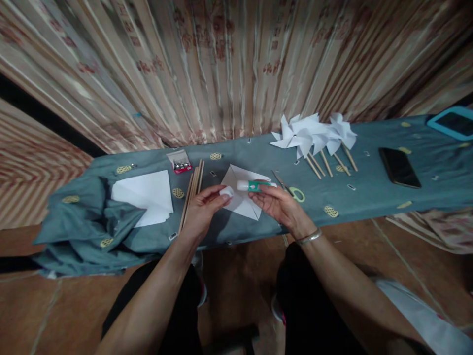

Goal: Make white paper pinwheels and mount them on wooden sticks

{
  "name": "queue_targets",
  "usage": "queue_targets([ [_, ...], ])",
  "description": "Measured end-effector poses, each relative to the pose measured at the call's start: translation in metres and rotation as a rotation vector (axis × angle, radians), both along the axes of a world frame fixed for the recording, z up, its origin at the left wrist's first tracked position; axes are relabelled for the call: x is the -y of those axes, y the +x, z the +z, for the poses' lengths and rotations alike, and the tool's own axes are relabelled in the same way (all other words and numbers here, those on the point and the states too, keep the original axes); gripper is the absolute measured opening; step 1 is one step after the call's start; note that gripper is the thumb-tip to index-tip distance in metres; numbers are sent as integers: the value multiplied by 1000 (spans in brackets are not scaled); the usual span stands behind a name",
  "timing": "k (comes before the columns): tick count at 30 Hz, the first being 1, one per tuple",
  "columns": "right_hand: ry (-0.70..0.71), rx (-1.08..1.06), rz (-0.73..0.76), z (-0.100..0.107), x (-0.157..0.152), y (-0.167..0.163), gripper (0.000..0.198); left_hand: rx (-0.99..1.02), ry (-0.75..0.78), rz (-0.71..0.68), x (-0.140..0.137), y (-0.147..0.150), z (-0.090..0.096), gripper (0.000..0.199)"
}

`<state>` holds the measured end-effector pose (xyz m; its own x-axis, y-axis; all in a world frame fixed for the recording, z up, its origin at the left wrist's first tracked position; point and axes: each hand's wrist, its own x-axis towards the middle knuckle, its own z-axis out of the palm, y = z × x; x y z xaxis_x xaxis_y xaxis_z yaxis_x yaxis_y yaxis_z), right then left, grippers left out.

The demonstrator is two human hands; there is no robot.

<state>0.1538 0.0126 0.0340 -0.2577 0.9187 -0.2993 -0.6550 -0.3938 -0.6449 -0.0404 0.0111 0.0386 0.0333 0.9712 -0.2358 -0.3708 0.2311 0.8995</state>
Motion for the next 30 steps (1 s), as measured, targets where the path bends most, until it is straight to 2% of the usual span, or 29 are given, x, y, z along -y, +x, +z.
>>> queue_targets([
  [12, 47, 141, 24, 3, 3, 2, 25, -8, 23, -18, -1, 3, -4, 37],
  [25, 68, 247, 33, 2, 3, 0, 32, -251, 148, -49, -2, -4, -9, 36],
  [30, 77, 258, 44, 3, 4, -2, 32, -263, 143, -68, 0, -4, -8, 37],
])
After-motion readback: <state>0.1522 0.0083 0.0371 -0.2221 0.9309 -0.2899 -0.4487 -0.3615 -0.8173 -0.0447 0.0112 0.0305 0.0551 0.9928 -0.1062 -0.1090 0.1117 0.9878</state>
